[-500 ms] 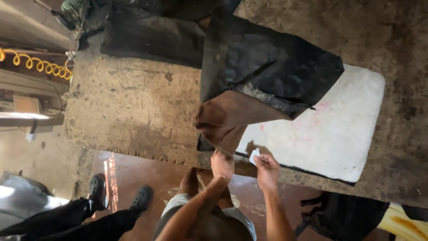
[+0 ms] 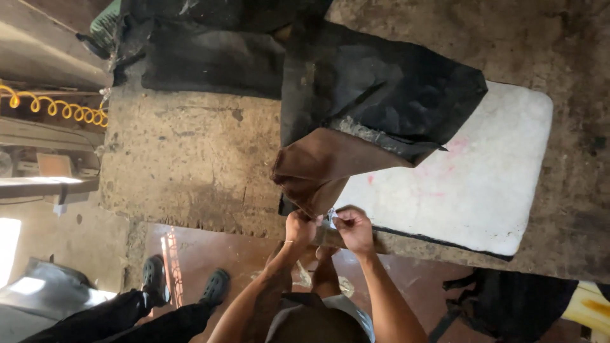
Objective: The person uses a white cloth to wipe and clean the edges and surfaces of a brown and black fabric item placed on a workbench. The person repeatedly folds and unfolds the fabric while wiping different sections with the cloth.
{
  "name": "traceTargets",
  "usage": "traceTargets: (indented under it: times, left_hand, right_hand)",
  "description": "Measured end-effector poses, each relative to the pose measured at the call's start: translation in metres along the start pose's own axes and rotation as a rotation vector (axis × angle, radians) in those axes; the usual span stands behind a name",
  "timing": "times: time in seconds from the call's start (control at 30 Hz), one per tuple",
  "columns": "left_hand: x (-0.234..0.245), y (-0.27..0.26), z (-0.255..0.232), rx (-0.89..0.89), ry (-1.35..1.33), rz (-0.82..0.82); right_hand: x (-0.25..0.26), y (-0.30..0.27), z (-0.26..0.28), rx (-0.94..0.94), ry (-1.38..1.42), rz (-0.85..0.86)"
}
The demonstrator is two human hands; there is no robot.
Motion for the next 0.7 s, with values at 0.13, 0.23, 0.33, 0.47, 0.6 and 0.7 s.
traceTargets:
  times: [0.13,0.23,0.33,0.47,0.6,0.7]
  left_hand:
    - [0.000,0.000,0.014,0.063,0.044,0.020]
    - [0.004,-0.011,0.001,0.073,0.044,0.009]
    - [0.012,-0.016,-0.011,0.064,-0.046,0.022]
    - [0.021,-0.018,-0.005,-0.004,-0.146,0.018]
    - [0.020,-0.017,-0.017,-0.047,-0.136,0.016]
    - [0.019,-0.018,-0.018,-0.040,-0.142,0.033]
  right_hand:
    - [-0.003,-0.002,0.011,0.063,-0.075,-0.007]
    - [-0.006,-0.004,0.019,0.070,-0.101,0.000]
    - [-0.008,0.001,0.024,0.038,-0.108,0.080]
    - [-0.005,-0.005,0.038,-0.045,0.017,0.094]
    - [-0.006,0.000,0.028,-0.047,0.021,0.085]
    - [-0.008,-0.002,0.039,-0.071,0.036,0.091]
Point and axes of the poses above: each hand's wrist, its own y-axis towards the middle knuckle, its own x-axis out of the back of the hand, z = x × y, the point moved 9 cm from there along y, towards the middle knuckle, and after that the axes turned 8 degrees about -x, right-handed, at the moved point
